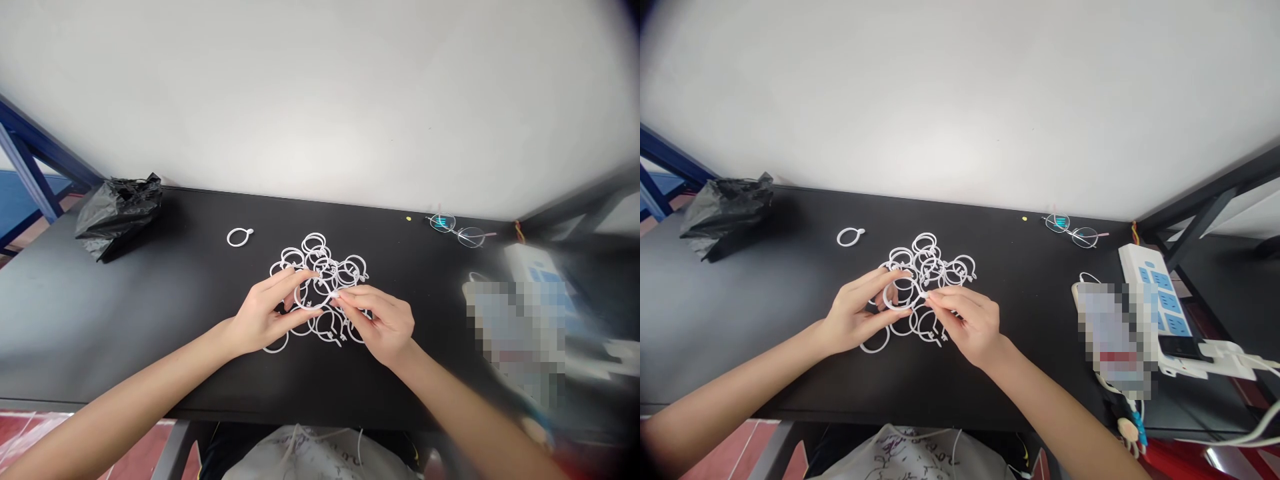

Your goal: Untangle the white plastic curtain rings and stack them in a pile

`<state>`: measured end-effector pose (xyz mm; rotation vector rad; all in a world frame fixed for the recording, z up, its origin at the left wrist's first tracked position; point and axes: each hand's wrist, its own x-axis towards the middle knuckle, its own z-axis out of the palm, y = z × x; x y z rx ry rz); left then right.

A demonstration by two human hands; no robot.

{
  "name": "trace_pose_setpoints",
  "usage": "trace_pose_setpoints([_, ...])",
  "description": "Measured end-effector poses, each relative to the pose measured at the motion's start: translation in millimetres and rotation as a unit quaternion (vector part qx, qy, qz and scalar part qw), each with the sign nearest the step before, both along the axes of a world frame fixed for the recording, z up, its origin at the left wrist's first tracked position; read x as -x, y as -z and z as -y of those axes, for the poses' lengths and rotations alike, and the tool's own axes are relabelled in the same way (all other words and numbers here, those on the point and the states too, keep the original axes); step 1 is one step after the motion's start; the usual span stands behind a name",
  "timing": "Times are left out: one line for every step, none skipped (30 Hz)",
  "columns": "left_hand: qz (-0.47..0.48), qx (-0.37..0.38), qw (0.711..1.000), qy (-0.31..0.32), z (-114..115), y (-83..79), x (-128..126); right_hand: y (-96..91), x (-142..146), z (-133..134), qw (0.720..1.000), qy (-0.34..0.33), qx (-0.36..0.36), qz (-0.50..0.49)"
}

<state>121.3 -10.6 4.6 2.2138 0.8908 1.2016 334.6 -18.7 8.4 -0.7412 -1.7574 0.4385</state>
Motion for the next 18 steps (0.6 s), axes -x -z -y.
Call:
trace_pose_setpoints([0.001, 0.001, 1.0, 0.0, 0, 0.3, 0, 0.2, 0, 0, 1.0, 0.001, -0.001, 0.0])
trace_pose_setpoints([0.0, 0.001, 1.0, 0.0, 0, 0.6, 0, 0.2, 1, 0, 1.0, 0.002, -0.003, 0.0])
trace_pose_setpoints([-0.002, 0.002, 1.0, 0.0, 0, 0.8, 1, 0.3, 1, 1, 1.0, 0.001, -0.003, -0.001])
trace_pose_setpoints([-0.005, 0.003, 1.0, 0.0, 0, 1.0, 1, 0.3, 1, 1, 1.0, 0.001, -0.004, -0.002])
trace_pose_setpoints([-0.008, 0.003, 1.0, -0.001, 0, 1.0, 1, 0.2, 1, 0, 1.0, 0.0, -0.004, -0.002])
trace_pose_setpoints([-0.01, 0.003, 1.0, -0.002, 0, 0.8, 1, 0.2, 2, 0, 1.0, 0.0, -0.004, -0.001])
trace_pose_setpoints([-0.013, 0.004, 1.0, -0.004, 0, 0.4, 0, 0.1, 1, -1, 1.0, 0.002, -0.005, -0.001])
trace_pose_setpoints([-0.015, 0.006, 1.0, -0.007, -1, -0.3, 0, 0.0, 1, -2, 1.0, 0.003, -0.006, 0.001])
trace_pose_setpoints([-0.018, 0.009, 1.0, -0.008, -1, -1.3, -1, -0.3, 0, -3, 1.0, 0.004, -0.005, 0.005])
trace_pose_setpoints([-0.022, 0.013, 1.0, -0.009, -2, -2.7, -1, -0.6, -1, -5, 1.0, 0.004, 0.0, 0.009])
trace_pose_setpoints([-0.025, 0.019, 0.999, -0.01, -3, -4.3, -1, -1.0, -2, -7, 1.0, 0.004, 0.009, 0.011])
trace_pose_setpoints([-0.028, 0.026, 0.999, -0.014, -5, -6.1, -1, -1.5, -4, -9, 1.0, 0.004, 0.02, 0.009])
trace_pose_setpoints([-0.029, 0.032, 0.999, -0.021, -8, -7.9, 1, -1.9, -6, -11, 0.999, 0.007, 0.031, 0.003])
trace_pose_setpoints([-0.032, 0.04, 0.998, -0.033, -11, -9.7, 4, -2.2, -8, -13, 0.999, 0.012, 0.04, -0.005])
trace_pose_setpoints([-0.035, 0.046, 0.997, -0.05, -15, -11.3, 7, -2.4, -9, -14, 0.999, 0.021, 0.046, -0.015])
trace_pose_setpoints([-0.04, 0.051, 0.995, -0.072, -19, -12.6, 12, -2.5, -11, -16, 0.998, 0.03, 0.046, -0.024])
trace_pose_setpoints([-0.046, 0.053, 0.992, -0.101, -24, -13.5, 18, -2.4, -12, -16, 0.998, 0.041, 0.045, -0.03])
trace_pose_setpoints([-0.053, 0.05, 0.989, -0.13, -30, -13.8, 24, -2.1, -12, -17, 0.997, 0.048, 0.042, -0.033])
